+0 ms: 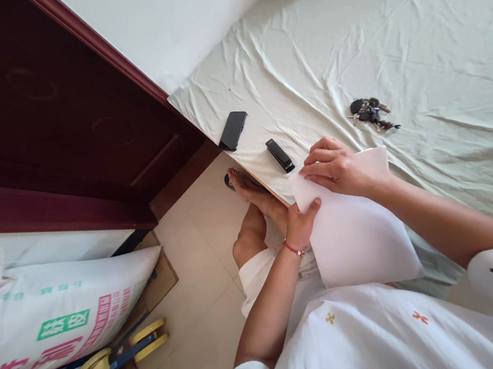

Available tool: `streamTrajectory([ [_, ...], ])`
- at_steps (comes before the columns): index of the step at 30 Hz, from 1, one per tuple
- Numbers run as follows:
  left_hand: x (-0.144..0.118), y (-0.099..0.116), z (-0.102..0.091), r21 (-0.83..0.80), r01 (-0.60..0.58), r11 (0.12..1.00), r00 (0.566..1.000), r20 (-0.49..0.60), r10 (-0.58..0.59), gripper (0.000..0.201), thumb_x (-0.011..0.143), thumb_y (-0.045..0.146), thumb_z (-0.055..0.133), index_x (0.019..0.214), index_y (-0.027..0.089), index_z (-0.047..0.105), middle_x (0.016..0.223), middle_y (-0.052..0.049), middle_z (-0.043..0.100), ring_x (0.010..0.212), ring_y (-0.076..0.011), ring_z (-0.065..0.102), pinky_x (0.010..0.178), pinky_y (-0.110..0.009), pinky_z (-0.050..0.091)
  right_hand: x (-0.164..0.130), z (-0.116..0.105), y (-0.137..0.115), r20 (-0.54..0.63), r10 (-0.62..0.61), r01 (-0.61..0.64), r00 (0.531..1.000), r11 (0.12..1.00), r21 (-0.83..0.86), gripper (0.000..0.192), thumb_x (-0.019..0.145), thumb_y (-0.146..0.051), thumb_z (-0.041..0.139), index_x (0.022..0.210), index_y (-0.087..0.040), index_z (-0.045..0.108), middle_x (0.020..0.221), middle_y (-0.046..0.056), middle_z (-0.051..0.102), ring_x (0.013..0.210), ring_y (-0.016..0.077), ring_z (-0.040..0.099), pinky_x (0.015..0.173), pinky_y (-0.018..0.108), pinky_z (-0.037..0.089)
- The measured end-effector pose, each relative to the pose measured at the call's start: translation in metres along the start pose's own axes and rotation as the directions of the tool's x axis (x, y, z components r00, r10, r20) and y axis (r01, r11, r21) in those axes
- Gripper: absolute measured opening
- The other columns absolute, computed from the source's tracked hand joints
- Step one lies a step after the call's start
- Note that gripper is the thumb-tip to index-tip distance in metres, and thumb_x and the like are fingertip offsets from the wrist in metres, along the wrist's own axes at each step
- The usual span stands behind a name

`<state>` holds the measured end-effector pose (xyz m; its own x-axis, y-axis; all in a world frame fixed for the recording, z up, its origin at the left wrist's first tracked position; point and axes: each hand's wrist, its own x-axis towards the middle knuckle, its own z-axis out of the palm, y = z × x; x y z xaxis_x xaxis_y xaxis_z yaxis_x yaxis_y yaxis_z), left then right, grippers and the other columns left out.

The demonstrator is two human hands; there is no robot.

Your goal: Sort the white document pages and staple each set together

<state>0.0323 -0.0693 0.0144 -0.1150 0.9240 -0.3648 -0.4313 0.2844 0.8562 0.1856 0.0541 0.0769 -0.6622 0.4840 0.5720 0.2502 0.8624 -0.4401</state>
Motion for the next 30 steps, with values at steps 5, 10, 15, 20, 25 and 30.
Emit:
streamTrajectory([
  [5, -0.002, 0.001, 0.001, 0.036, 0.004, 0.999, 1.000, 0.013, -0.004, 0.057, 0.070, 0.057, 0.094, 0.108, 0.015, 0.082, 0.106, -0.009, 0.084, 0.096, -0.0245, 0.076, 0.098, -0.041, 0.059, 0.002, -0.002, -0.003, 0.023, 0.002, 0.000, 1.000, 0.998, -0.061, 0.027, 0.107, -0.035, 0.059, 0.114, -0.023, 0.083, 0.103, 0.012, 0.077, 0.107, 0.0305, 0.057, 0.091, 0.049, 0.047],
  [10, -0.003, 0.005, 0.004, 0.031, -0.007, 1.000, 1.000, 0.010, 0.007, 0.058, 0.069, 0.056, 0.095, 0.109, 0.016, 0.082, 0.112, -0.010, 0.083, 0.105, -0.0271, 0.076, 0.104, -0.043, 0.057, 0.001, -0.001, -0.003, 0.000, 0.014, -0.014, 1.000, 0.998, -0.060, 0.027, 0.108, -0.036, 0.058, 0.116, -0.025, 0.082, 0.103, 0.011, 0.077, 0.108, 0.0305, 0.057, 0.092, 0.050, 0.046],
  [15, -0.002, 0.005, 0.005, 0.030, 0.007, 1.000, 1.000, -0.002, -0.007, 0.057, 0.067, 0.057, 0.096, 0.105, 0.016, 0.083, 0.107, -0.009, 0.084, 0.100, -0.0267, 0.076, 0.101, -0.044, 0.058, -0.002, 0.000, -0.001, -0.024, -0.016, 0.014, 1.000, 0.998, -0.055, 0.024, 0.107, -0.033, 0.058, 0.105, -0.029, 0.082, 0.104, 0.008, 0.078, 0.110, 0.0296, 0.059, 0.095, 0.051, 0.045],
  [20, -0.002, 0.004, 0.004, 0.034, 0.018, 0.999, 1.000, -0.014, -0.017, 0.059, 0.066, 0.058, 0.096, 0.106, 0.016, 0.082, 0.106, -0.010, 0.084, 0.101, -0.0273, 0.077, 0.101, -0.044, 0.058, -0.001, 0.000, -0.001, -0.004, 0.000, 0.000, 1.000, 0.998, -0.069, 0.026, 0.108, -0.035, 0.057, 0.104, -0.029, 0.082, 0.104, 0.008, 0.078, 0.110, 0.0295, 0.058, 0.094, 0.050, 0.043],
  [25, -0.004, 0.009, 0.006, 0.045, -0.001, 0.999, 1.000, -0.008, 0.002, 0.058, 0.066, 0.059, 0.096, 0.103, 0.016, 0.082, 0.105, -0.009, 0.084, 0.103, -0.0269, 0.076, 0.103, -0.042, 0.058, 0.002, -0.002, -0.002, 0.036, -0.003, 0.007, 0.999, 0.994, -0.108, 0.029, 0.109, -0.037, 0.055, 0.111, -0.027, 0.082, 0.104, 0.009, 0.077, 0.111, 0.0300, 0.058, 0.092, 0.049, 0.040],
  [30, -0.004, 0.012, 0.009, 0.054, 0.006, 0.999, 0.999, -0.034, -0.004, 0.058, 0.064, 0.056, 0.097, 0.104, 0.017, 0.082, 0.101, -0.008, 0.083, 0.107, -0.0287, 0.075, 0.103, -0.043, 0.057, 0.004, -0.002, -0.001, 0.057, 0.027, -0.022, 0.998, 0.996, -0.082, 0.030, 0.108, -0.040, 0.055, 0.111, -0.028, 0.082, 0.105, 0.010, 0.076, 0.112, 0.0308, 0.057, 0.095, 0.050, 0.039],
])
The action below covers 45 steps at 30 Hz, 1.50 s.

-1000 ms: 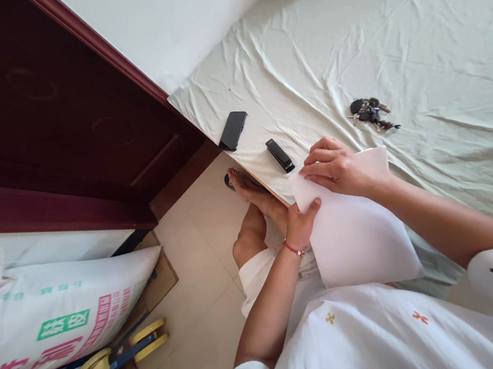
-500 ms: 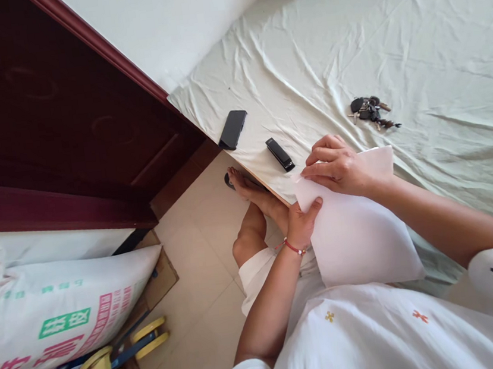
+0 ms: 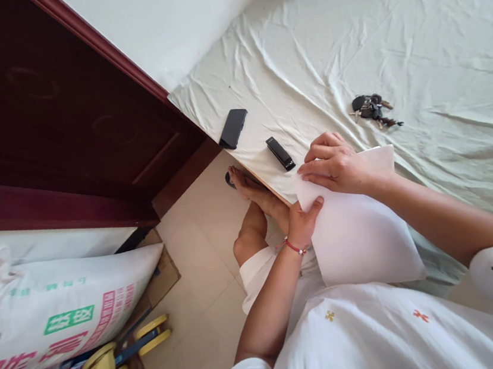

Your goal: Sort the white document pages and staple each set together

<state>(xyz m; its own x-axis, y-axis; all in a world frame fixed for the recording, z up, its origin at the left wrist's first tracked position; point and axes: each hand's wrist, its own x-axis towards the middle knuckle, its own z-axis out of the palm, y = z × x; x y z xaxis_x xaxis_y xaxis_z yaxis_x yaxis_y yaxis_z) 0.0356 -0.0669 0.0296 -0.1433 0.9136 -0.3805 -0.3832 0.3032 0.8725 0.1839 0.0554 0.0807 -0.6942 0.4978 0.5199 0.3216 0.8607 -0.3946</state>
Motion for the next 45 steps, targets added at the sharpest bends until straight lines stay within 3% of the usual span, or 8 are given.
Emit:
streamTrajectory([
  [11, 0.000, -0.003, -0.001, 0.009, 0.030, 0.999, 0.999, 0.012, -0.031, 0.060, 0.063, 0.060, 0.097, 0.100, 0.015, 0.083, 0.098, -0.009, 0.083, 0.095, -0.0264, 0.076, 0.096, -0.042, 0.059, -0.002, -0.004, 0.006, -0.039, 0.007, -0.006, 0.999, 1.000, 0.030, 0.027, 0.106, -0.037, 0.058, 0.099, -0.026, 0.081, 0.104, 0.009, 0.076, 0.110, 0.0307, 0.057, 0.093, 0.049, 0.041],
  [25, 0.001, -0.007, -0.001, -0.005, 0.029, 1.000, 1.000, -0.008, -0.029, 0.062, 0.061, 0.061, 0.097, 0.100, 0.014, 0.084, 0.104, -0.012, 0.085, 0.093, -0.0265, 0.077, 0.091, -0.041, 0.061, 0.002, -0.015, 0.015, 0.057, 0.010, -0.015, 0.998, 0.996, 0.085, 0.022, 0.104, -0.028, 0.052, 0.092, -0.022, 0.070, 0.096, 0.011, 0.070, 0.106, 0.0302, 0.055, 0.090, 0.045, 0.039],
  [37, 0.000, -0.007, -0.001, -0.022, 0.024, 0.999, 1.000, -0.004, -0.024, 0.063, 0.061, 0.060, 0.098, 0.103, 0.015, 0.083, 0.104, -0.011, 0.084, 0.092, -0.0243, 0.076, 0.090, -0.039, 0.060, -0.003, -0.001, 0.021, 0.084, 0.029, -0.037, 0.996, 0.994, 0.103, 0.014, 0.101, -0.019, 0.051, 0.094, -0.021, 0.063, 0.091, 0.009, 0.073, 0.094, 0.0266, 0.057, 0.084, 0.040, 0.037],
  [45, 0.000, -0.007, 0.000, -0.020, 0.008, 1.000, 1.000, -0.003, -0.008, 0.062, 0.063, 0.059, 0.097, 0.104, 0.014, 0.084, 0.106, -0.011, 0.085, 0.093, -0.0246, 0.077, 0.091, -0.039, 0.061, -0.001, -0.005, 0.017, 0.114, 0.135, -0.147, 0.984, 0.984, 0.097, 0.027, 0.104, -0.027, 0.054, 0.121, -0.019, 0.073, 0.098, 0.011, 0.079, 0.102, 0.0304, 0.061, 0.091, 0.046, 0.041],
])
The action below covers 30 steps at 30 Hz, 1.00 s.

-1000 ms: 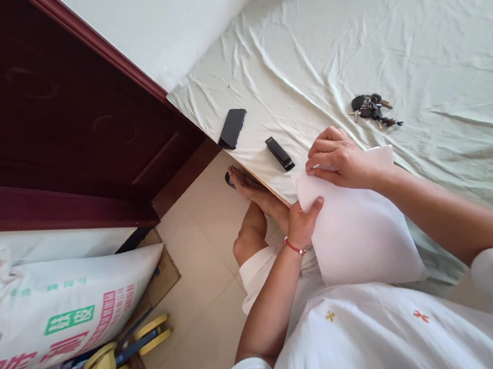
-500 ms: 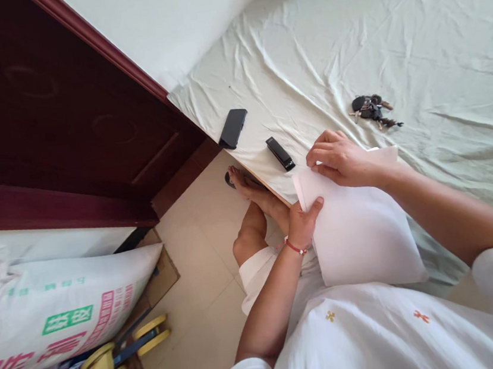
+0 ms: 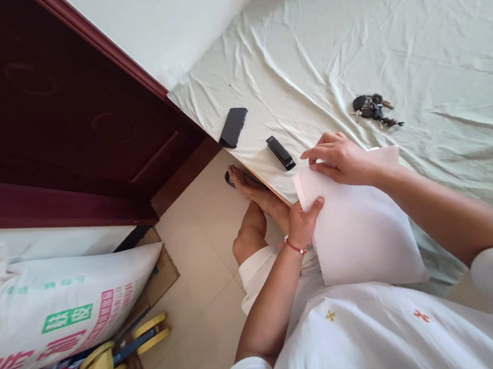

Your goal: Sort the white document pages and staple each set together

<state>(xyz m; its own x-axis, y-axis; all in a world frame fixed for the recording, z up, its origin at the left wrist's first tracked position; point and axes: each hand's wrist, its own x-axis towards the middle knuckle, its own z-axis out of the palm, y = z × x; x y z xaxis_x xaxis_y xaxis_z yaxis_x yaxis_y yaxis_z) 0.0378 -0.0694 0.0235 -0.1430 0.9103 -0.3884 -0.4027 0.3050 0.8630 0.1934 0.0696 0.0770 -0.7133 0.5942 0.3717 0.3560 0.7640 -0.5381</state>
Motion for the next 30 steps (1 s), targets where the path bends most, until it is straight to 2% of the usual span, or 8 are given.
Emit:
streamTrajectory([
  [4, 0.000, 0.000, 0.000, 0.008, -0.005, 1.000, 1.000, 0.009, 0.005, 0.061, 0.064, 0.060, 0.097, 0.102, 0.015, 0.084, 0.106, -0.011, 0.085, 0.093, -0.0249, 0.077, 0.090, -0.039, 0.061, 0.001, -0.003, -0.003, -0.006, -0.012, 0.012, 1.000, 1.000, -0.004, 0.028, 0.107, -0.033, 0.053, 0.103, -0.020, 0.078, 0.098, 0.011, 0.078, 0.099, 0.0290, 0.060, 0.089, 0.046, 0.040],
  [9, 0.000, 0.000, -0.001, 0.019, -0.013, 1.000, 1.000, 0.001, 0.013, 0.062, 0.062, 0.061, 0.097, 0.102, 0.014, 0.084, 0.104, -0.011, 0.084, 0.091, -0.0239, 0.076, 0.089, -0.039, 0.060, 0.002, -0.004, -0.003, -0.044, -0.060, 0.062, 0.997, 0.997, 0.047, 0.024, 0.105, -0.031, 0.056, 0.095, -0.021, 0.075, 0.095, 0.009, 0.076, 0.097, 0.0270, 0.059, 0.087, 0.043, 0.041],
  [18, 0.000, 0.000, 0.000, 0.047, -0.041, 0.998, 0.999, 0.023, 0.040, 0.064, 0.065, 0.064, 0.094, 0.106, 0.016, 0.082, 0.108, -0.011, 0.083, 0.098, -0.0260, 0.075, 0.096, -0.041, 0.059, 0.006, 0.000, -0.005, -0.063, -0.145, 0.153, 0.987, 0.979, 0.132, 0.019, 0.104, -0.027, 0.057, 0.092, -0.021, 0.069, 0.092, 0.007, 0.073, 0.091, 0.0237, 0.056, 0.089, 0.041, 0.043],
  [26, -0.003, 0.004, -0.002, 0.144, -0.137, 0.980, 0.990, 0.061, 0.130, 0.064, 0.079, 0.070, 0.081, 0.112, 0.016, 0.080, 0.109, -0.012, 0.083, 0.110, -0.0296, 0.074, 0.104, -0.044, 0.056, 0.010, 0.003, -0.009, 0.009, -0.137, 0.135, 0.991, 0.987, 0.081, 0.016, 0.102, -0.025, 0.058, 0.092, -0.020, 0.071, 0.090, 0.008, 0.073, 0.095, 0.0256, 0.055, 0.087, 0.040, 0.041],
  [30, -0.003, 0.002, -0.004, 0.114, -0.135, 0.984, 0.989, 0.080, 0.127, 0.063, 0.083, 0.069, 0.079, 0.116, 0.016, 0.079, 0.111, -0.012, 0.083, 0.113, -0.0306, 0.074, 0.104, -0.044, 0.056, 0.010, 0.004, -0.010, 0.019, -0.128, 0.125, 0.992, 0.987, 0.105, 0.018, 0.103, -0.026, 0.057, 0.094, -0.020, 0.071, 0.092, 0.009, 0.073, 0.093, 0.0248, 0.056, 0.088, 0.040, 0.042],
])
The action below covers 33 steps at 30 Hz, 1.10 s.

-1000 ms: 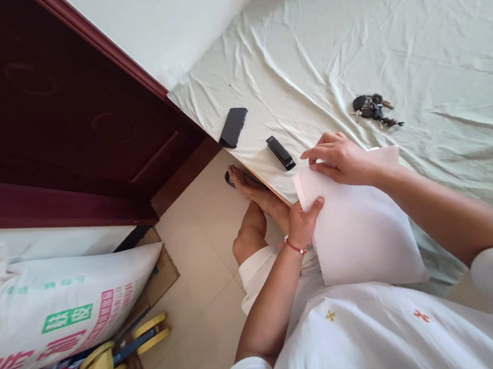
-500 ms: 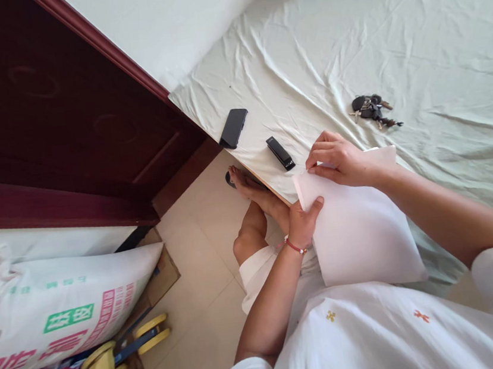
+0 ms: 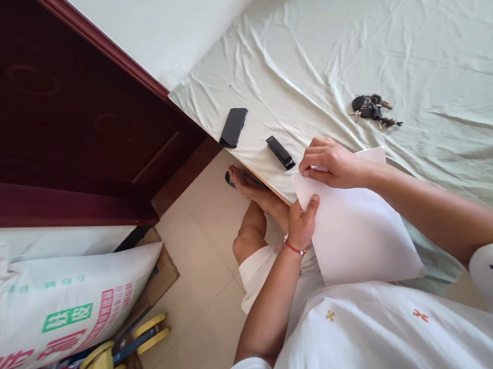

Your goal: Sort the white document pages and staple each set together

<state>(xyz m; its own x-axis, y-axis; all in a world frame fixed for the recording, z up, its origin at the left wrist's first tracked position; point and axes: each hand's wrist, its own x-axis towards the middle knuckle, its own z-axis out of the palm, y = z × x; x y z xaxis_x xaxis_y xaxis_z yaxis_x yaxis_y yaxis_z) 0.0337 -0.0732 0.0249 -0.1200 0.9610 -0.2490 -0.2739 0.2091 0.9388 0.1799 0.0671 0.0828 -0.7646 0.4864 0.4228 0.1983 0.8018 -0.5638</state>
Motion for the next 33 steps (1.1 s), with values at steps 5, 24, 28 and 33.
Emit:
streamTrajectory([
  [5, 0.000, 0.002, 0.000, -0.066, -0.011, 0.998, 1.000, -0.014, 0.010, 0.061, 0.083, 0.064, 0.081, 0.125, 0.020, 0.077, 0.127, -0.011, 0.080, 0.124, -0.0306, 0.072, 0.112, -0.044, 0.054, 0.004, -0.001, -0.001, 0.012, 0.014, -0.014, 1.000, 0.999, 0.040, 0.020, 0.104, -0.029, 0.055, 0.095, -0.020, 0.070, 0.092, 0.009, 0.073, 0.090, 0.0237, 0.057, 0.088, 0.039, 0.043],
  [24, -0.001, 0.011, 0.004, -0.121, 0.016, 0.993, 1.000, 0.012, -0.014, 0.067, 0.081, 0.069, 0.081, 0.129, 0.022, 0.075, 0.132, -0.010, 0.079, 0.133, -0.0305, 0.068, 0.119, -0.044, 0.050, 0.020, -0.006, -0.012, 0.184, 0.131, -0.143, 0.974, 0.988, 0.051, 0.031, 0.109, -0.036, 0.046, 0.102, -0.019, 0.070, 0.086, 0.007, 0.071, 0.081, 0.0200, 0.061, 0.075, 0.032, 0.042],
  [28, -0.002, 0.009, 0.005, -0.128, 0.036, 0.991, 0.999, -0.010, -0.038, 0.061, 0.080, 0.066, 0.084, 0.119, 0.020, 0.080, 0.124, -0.012, 0.081, 0.132, -0.0318, 0.069, 0.120, -0.046, 0.049, 0.021, -0.009, -0.016, 0.210, 0.200, -0.227, 0.957, 0.968, 0.111, 0.025, 0.106, -0.039, 0.051, 0.100, -0.019, 0.066, 0.086, 0.005, 0.070, 0.072, 0.0159, 0.058, 0.069, 0.030, 0.041],
  [33, -0.003, 0.007, 0.004, -0.020, -0.010, 1.000, 1.000, -0.022, 0.010, 0.056, 0.083, 0.065, 0.082, 0.114, 0.019, 0.082, 0.121, -0.012, 0.082, 0.127, -0.0303, 0.071, 0.119, -0.043, 0.049, 0.022, -0.009, -0.020, 0.240, 0.214, -0.247, 0.947, 0.961, 0.120, 0.023, 0.102, -0.039, 0.056, 0.088, -0.020, 0.062, 0.079, 0.002, 0.066, 0.068, 0.0140, 0.054, 0.066, 0.029, 0.039],
])
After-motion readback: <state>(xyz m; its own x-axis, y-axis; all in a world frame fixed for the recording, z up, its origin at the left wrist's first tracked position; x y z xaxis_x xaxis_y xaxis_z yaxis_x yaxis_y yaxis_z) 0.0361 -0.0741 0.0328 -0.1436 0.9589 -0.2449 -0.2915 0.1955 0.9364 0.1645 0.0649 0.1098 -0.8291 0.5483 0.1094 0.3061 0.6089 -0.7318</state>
